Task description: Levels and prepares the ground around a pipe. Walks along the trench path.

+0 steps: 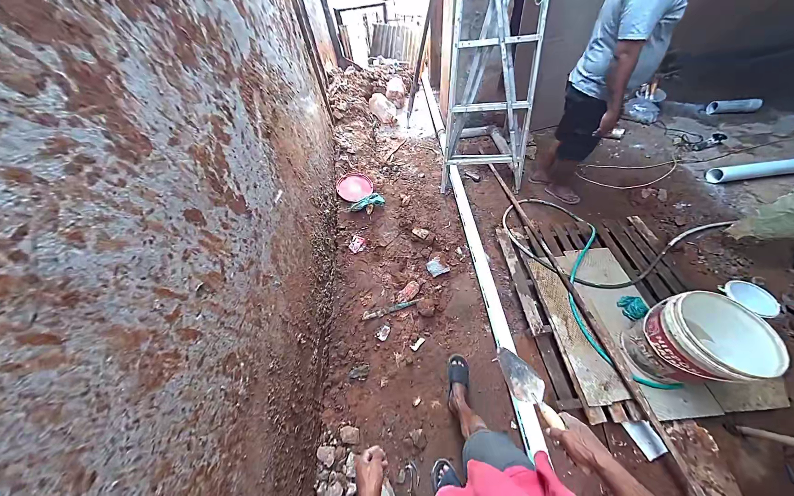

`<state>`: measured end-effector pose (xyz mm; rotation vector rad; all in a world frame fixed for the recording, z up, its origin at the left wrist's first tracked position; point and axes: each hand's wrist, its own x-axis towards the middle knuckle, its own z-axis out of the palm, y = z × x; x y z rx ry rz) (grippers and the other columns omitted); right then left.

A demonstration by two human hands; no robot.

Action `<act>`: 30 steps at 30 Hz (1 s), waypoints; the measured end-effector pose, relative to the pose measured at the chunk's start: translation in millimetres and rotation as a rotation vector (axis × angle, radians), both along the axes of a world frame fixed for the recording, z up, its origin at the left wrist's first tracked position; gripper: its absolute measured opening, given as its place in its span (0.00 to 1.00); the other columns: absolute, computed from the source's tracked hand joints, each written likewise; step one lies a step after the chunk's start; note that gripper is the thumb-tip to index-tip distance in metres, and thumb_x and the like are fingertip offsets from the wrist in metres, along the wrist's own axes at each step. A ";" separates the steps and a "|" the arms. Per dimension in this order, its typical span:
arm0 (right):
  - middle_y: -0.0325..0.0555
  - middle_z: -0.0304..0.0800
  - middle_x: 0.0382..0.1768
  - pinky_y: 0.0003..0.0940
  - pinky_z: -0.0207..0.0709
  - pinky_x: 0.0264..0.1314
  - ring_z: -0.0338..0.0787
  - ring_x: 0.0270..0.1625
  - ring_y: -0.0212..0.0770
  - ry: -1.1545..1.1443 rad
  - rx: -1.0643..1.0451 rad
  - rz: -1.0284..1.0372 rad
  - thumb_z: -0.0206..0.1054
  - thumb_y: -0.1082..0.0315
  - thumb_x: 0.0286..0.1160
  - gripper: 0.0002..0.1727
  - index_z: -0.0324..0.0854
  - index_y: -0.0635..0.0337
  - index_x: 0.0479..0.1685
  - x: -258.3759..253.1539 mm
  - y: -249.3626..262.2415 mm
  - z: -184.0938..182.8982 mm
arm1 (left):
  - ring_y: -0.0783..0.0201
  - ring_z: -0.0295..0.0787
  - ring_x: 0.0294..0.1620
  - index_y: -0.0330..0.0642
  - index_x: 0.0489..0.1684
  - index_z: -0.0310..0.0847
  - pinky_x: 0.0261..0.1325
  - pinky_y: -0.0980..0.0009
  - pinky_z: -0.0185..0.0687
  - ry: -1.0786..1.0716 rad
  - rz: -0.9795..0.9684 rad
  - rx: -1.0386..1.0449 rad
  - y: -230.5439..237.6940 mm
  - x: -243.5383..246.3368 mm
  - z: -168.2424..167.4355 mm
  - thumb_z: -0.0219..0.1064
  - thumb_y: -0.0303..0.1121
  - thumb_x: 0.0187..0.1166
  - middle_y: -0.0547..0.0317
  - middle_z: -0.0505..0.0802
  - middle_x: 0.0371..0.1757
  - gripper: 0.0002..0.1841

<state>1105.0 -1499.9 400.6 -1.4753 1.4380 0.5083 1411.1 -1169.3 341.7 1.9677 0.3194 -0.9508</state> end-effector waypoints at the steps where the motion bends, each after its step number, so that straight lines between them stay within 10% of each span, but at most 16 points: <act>1: 0.65 0.89 0.55 0.54 0.83 0.57 0.91 0.50 0.57 0.038 0.003 0.003 0.66 0.58 0.86 0.26 0.74 0.66 0.74 2.8 -11.6 -12.8 | 0.41 0.88 0.52 0.22 0.68 0.76 0.60 0.48 0.83 0.028 0.014 0.027 -1.8 -0.8 -7.4 0.53 0.28 0.91 0.26 0.87 0.58 0.18; 5: 0.68 0.86 0.64 0.58 0.76 0.73 0.86 0.68 0.62 0.210 0.002 -0.033 0.63 0.54 0.87 0.27 0.78 0.72 0.69 19.3 -63.6 -45.0 | 0.47 0.90 0.47 0.25 0.67 0.78 0.53 0.52 0.84 0.210 0.089 0.194 -20.2 -8.4 -37.4 0.54 0.33 0.91 0.31 0.91 0.55 0.19; 11: 0.57 0.84 0.45 0.45 0.81 0.43 0.85 0.37 0.46 0.140 -0.048 -0.433 0.60 0.56 0.88 0.23 0.77 0.69 0.65 132.5 -164.5 -50.6 | 0.57 0.83 0.39 0.25 0.69 0.75 0.46 0.59 0.81 0.205 0.222 0.094 -112.3 75.0 2.5 0.50 0.33 0.93 0.37 0.88 0.51 0.19; 14: 0.71 0.85 0.63 0.60 0.81 0.64 0.89 0.59 0.63 0.070 -0.072 -0.267 0.65 0.57 0.86 0.30 0.72 0.70 0.77 205.8 -229.2 -14.3 | 0.55 0.82 0.39 0.25 0.67 0.75 0.45 0.57 0.80 0.086 0.195 0.071 -156.5 144.2 8.2 0.50 0.33 0.92 0.36 0.87 0.50 0.19; 19: 0.67 0.85 0.60 0.58 0.80 0.62 0.89 0.55 0.60 -0.153 -0.181 -0.137 0.64 0.54 0.87 0.30 0.69 0.66 0.78 314.8 -306.7 52.6 | 0.46 0.87 0.52 0.24 0.74 0.70 0.57 0.54 0.82 -0.016 0.032 -0.039 -226.4 257.6 26.9 0.52 0.29 0.92 0.27 0.85 0.63 0.20; 24: 0.67 0.86 0.60 0.59 0.81 0.62 0.91 0.53 0.60 -0.224 -0.251 -0.282 0.64 0.53 0.87 0.32 0.66 0.64 0.83 342.6 -285.2 56.0 | 0.44 0.87 0.54 0.25 0.71 0.74 0.57 0.50 0.83 0.040 -0.182 0.041 -267.6 348.0 2.8 0.56 0.29 0.90 0.28 0.86 0.62 0.18; 30: 0.73 0.84 0.63 0.57 0.80 0.65 0.89 0.58 0.63 0.060 -0.087 -0.784 0.61 0.58 0.90 0.29 0.70 0.74 0.77 330.3 -114.9 -4.1 | 0.43 0.87 0.54 0.25 0.71 0.75 0.58 0.51 0.82 0.005 -0.444 0.007 -315.3 472.9 8.6 0.61 0.25 0.86 0.28 0.87 0.61 0.18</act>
